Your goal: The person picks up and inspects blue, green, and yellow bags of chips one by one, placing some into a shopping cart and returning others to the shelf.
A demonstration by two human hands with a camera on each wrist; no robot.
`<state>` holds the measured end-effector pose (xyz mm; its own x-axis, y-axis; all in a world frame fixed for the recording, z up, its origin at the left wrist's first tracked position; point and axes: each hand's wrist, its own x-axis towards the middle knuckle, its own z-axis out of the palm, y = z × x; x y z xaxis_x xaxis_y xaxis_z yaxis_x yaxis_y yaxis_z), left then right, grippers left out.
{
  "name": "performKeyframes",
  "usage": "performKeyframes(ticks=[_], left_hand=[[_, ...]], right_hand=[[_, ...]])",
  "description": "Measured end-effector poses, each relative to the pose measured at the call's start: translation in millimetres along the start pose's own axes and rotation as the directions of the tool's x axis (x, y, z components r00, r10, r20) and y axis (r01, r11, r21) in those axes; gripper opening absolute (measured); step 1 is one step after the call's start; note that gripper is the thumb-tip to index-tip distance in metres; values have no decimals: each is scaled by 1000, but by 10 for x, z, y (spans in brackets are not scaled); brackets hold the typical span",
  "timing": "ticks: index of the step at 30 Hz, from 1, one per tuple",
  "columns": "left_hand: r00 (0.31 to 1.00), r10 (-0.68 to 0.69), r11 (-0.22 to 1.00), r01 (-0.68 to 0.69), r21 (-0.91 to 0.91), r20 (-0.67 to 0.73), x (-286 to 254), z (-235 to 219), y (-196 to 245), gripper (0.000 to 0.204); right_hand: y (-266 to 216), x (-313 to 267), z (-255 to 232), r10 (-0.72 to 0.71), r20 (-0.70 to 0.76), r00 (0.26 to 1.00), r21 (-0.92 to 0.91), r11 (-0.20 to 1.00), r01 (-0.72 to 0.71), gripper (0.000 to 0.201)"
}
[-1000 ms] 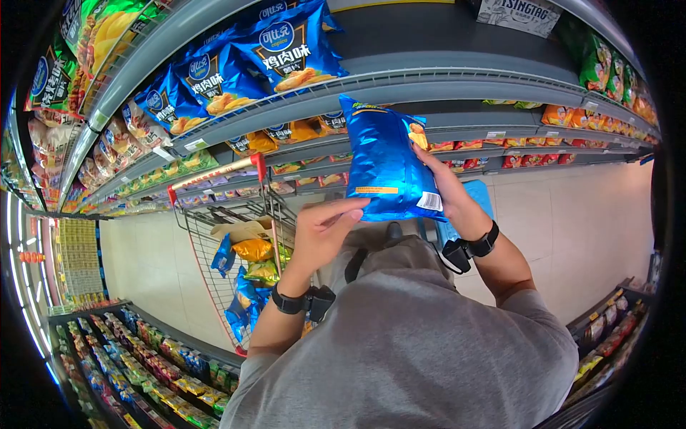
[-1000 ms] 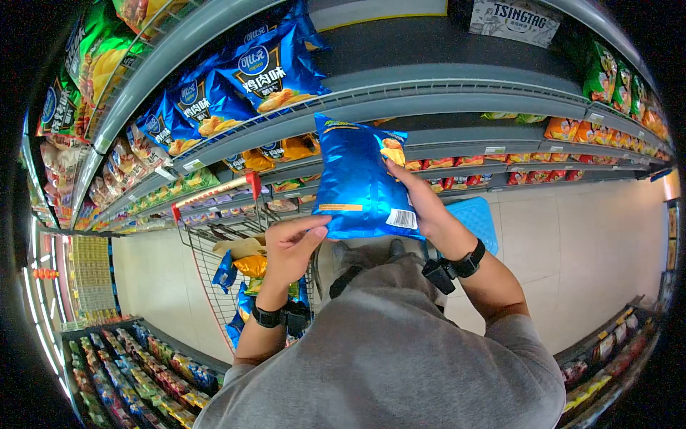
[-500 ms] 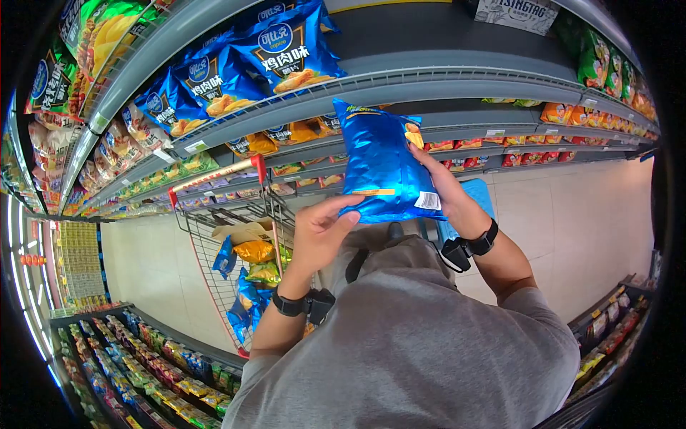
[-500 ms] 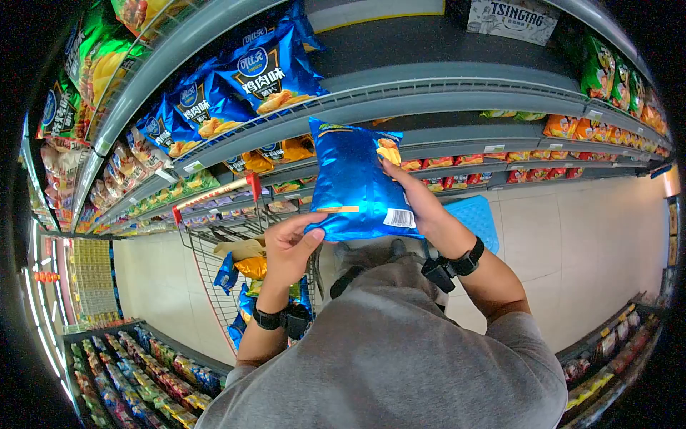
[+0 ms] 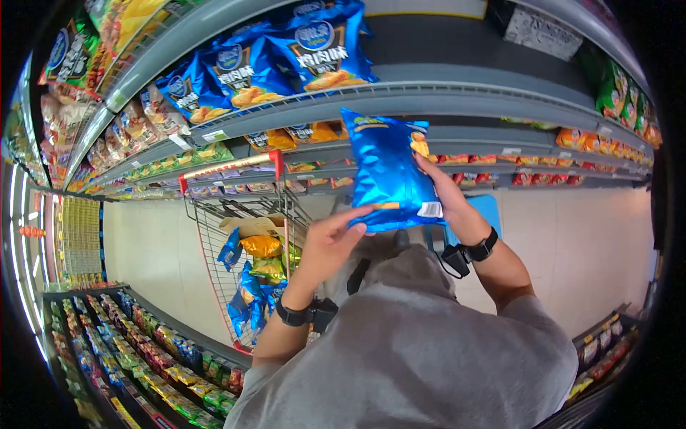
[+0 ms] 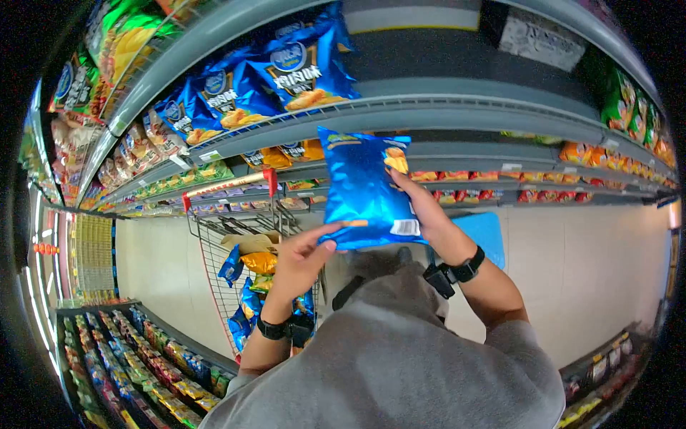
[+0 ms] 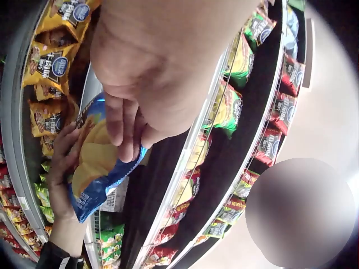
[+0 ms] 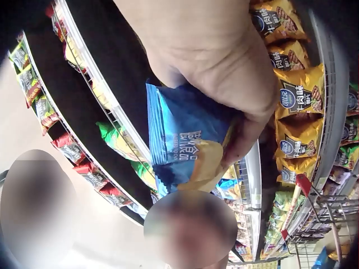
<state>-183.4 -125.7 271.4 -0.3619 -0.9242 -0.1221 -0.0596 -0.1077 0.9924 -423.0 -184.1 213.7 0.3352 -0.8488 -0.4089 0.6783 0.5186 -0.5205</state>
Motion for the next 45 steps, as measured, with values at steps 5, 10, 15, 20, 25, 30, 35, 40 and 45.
performKeyframes(ticks=[5, 10, 15, 20, 25, 30, 35, 40, 45], left_hand=[[998, 50, 908, -34, 418, -28, -91, -249, 34, 38], [970, 191, 949, -143, 281, -152, -28, -438, -133, 70], [953, 100, 993, -114, -32, -286, 69, -722, -158, 82], [979, -159, 510, -27, -860, -124, -46, -1241, -393, 72], [998, 19, 382, 53, -923, 65, 183, -1681, -480, 76], [876, 47, 993, -94, -73, -480, 267, -2056, 44, 50], [911, 330, 771, -412, -485, -249, 264, -2538, 293, 68], [939, 188, 907, -279, -317, -288, 381, -2817, 688, 55], [957, 213, 928, -261, -266, -196, 716, -3345, 1105, 54]], right_hand=[[5, 177, 118, -300, -5, 954, -366, 888, 278, 52], [251, 425, 451, -511, 78, 856, -569, 682, 459, 51], [560, 463, 887, -367, 421, 830, -591, 583, 558, 62], [401, 541, 1428, -243, 651, 719, -626, 363, 690, 52], [470, 755, 1695, 181, 502, 845, -512, 851, 122, 83], [451, 944, 2082, -122, 554, 823, -618, 603, 505, 81], [355, 949, 2608, -264, 548, 794, -616, 515, 596, 71], [419, 1155, 2852, -267, 635, 724, -586, 444, 678, 67], [342, 1257, 3191, -213, 529, 822, -627, 554, 547, 77]])
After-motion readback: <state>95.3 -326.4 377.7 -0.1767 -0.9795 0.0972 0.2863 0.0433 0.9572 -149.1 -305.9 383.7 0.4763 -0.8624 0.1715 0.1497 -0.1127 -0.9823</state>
